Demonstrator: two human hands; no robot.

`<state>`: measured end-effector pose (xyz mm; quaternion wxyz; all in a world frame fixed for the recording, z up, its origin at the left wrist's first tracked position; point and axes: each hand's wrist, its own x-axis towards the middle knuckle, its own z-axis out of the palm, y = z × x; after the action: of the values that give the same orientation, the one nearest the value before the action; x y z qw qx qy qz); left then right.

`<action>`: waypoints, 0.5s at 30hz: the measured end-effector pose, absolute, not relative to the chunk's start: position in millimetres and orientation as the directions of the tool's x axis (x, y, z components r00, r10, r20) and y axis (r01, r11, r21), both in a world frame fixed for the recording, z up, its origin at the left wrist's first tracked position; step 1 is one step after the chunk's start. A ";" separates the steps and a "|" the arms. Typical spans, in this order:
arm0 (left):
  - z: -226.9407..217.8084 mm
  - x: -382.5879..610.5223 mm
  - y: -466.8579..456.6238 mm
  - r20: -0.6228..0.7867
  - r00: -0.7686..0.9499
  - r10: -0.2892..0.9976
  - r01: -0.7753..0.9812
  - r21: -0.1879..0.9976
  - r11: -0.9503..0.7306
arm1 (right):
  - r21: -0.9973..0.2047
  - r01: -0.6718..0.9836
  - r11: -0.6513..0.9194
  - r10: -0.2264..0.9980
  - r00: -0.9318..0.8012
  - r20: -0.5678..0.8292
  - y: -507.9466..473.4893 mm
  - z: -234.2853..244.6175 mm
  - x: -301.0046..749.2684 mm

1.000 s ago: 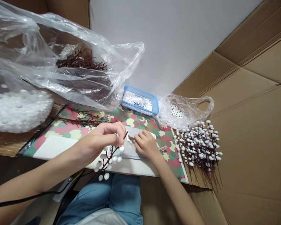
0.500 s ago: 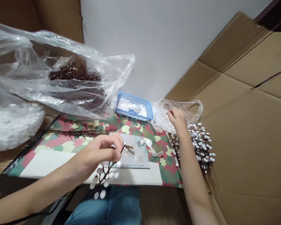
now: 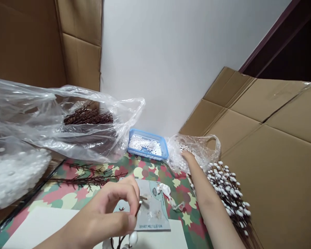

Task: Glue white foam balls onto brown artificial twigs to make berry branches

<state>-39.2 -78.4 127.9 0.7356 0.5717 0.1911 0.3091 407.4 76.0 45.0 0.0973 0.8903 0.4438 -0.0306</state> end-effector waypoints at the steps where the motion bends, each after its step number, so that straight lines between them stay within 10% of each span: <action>1: 130.9 -37.4 -75.5 0.083 0.732 0.676 -0.247 0.957 0.150 | 0.130 0.792 -0.597 0.775 0.611 -0.163 77.6 41.2 410.9; 15: 162.5 -5.0 -31.4 0.136 0.657 0.742 -0.347 0.928 0.137 | -0.263 0.752 -0.604 0.774 0.632 0.031 64.6 53.5 403.0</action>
<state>-5.0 -31.4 162.5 0.7316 0.5415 0.1823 0.3718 403.0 64.6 53.5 -0.1264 0.8946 0.4265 -0.0432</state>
